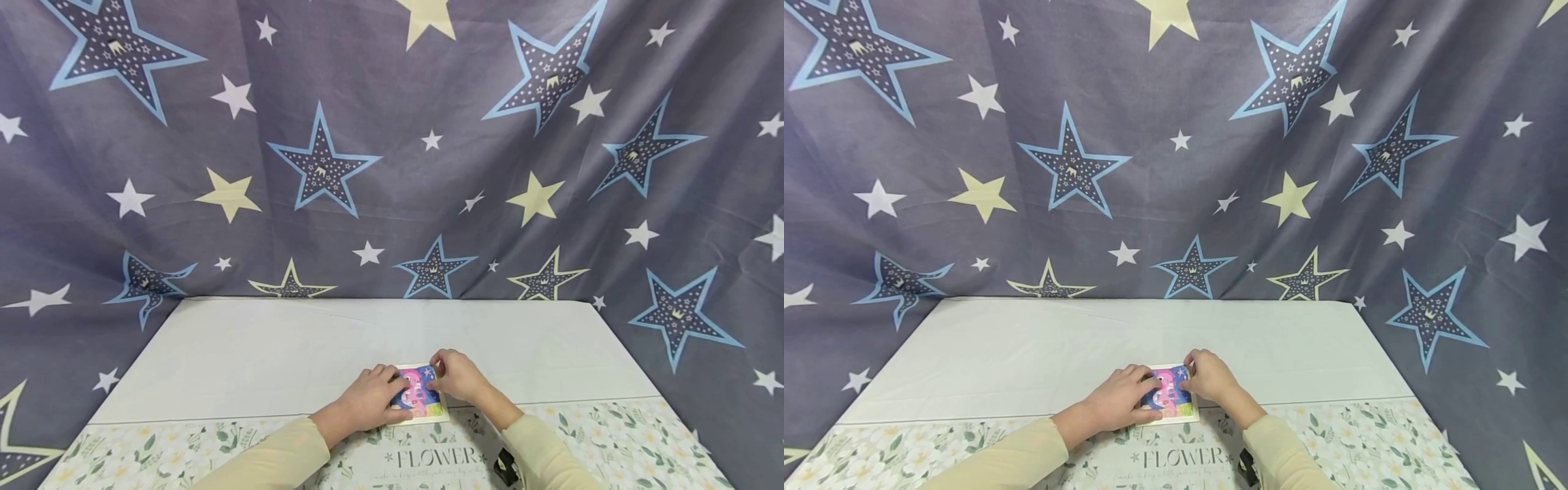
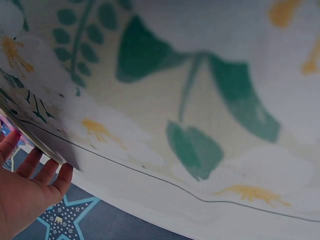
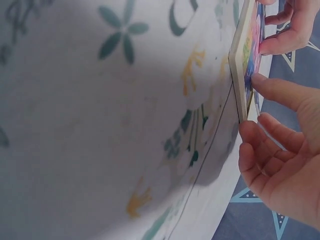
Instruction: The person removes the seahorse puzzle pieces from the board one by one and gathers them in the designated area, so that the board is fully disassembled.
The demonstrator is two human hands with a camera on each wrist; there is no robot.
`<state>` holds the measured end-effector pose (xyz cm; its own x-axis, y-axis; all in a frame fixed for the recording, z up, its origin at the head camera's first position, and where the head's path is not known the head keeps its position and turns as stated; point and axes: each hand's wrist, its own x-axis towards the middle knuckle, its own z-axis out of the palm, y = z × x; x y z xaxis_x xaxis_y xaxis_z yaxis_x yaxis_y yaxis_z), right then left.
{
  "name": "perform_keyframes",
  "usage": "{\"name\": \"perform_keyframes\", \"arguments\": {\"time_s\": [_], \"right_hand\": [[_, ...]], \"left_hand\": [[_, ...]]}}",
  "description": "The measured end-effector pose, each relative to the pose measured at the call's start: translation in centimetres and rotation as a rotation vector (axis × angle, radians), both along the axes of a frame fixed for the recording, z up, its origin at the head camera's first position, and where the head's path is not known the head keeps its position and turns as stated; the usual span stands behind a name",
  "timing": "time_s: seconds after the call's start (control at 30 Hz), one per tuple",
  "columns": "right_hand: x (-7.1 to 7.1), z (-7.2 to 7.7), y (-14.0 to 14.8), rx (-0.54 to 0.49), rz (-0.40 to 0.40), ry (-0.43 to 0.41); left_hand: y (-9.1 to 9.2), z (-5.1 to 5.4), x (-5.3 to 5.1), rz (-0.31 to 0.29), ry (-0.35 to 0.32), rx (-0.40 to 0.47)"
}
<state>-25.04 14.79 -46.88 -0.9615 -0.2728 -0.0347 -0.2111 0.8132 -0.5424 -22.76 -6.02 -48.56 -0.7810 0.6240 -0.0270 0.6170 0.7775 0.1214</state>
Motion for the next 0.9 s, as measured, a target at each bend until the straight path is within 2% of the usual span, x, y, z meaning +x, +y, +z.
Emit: {"name": "perform_keyframes", "arguments": {"time_s": [0.2, 0.5, 0.9], "right_hand": [[0.1, 0.4, 0.0, 0.034, 0.022, 0.019], [0.0, 0.0, 0.4, 0.060, 0.035, 0.063], [0.0, -0.1, 1.3, 0.035, -0.020, 0.080]], "left_hand": [[0.0, 0.0, -0.1, 0.005, -0.010, 0.001], [0.0, -0.1, -0.1, 0.005, -0.019, 0.003], [0.1, -0.1, 0.0, 0.001, -0.009, 0.006]]}}
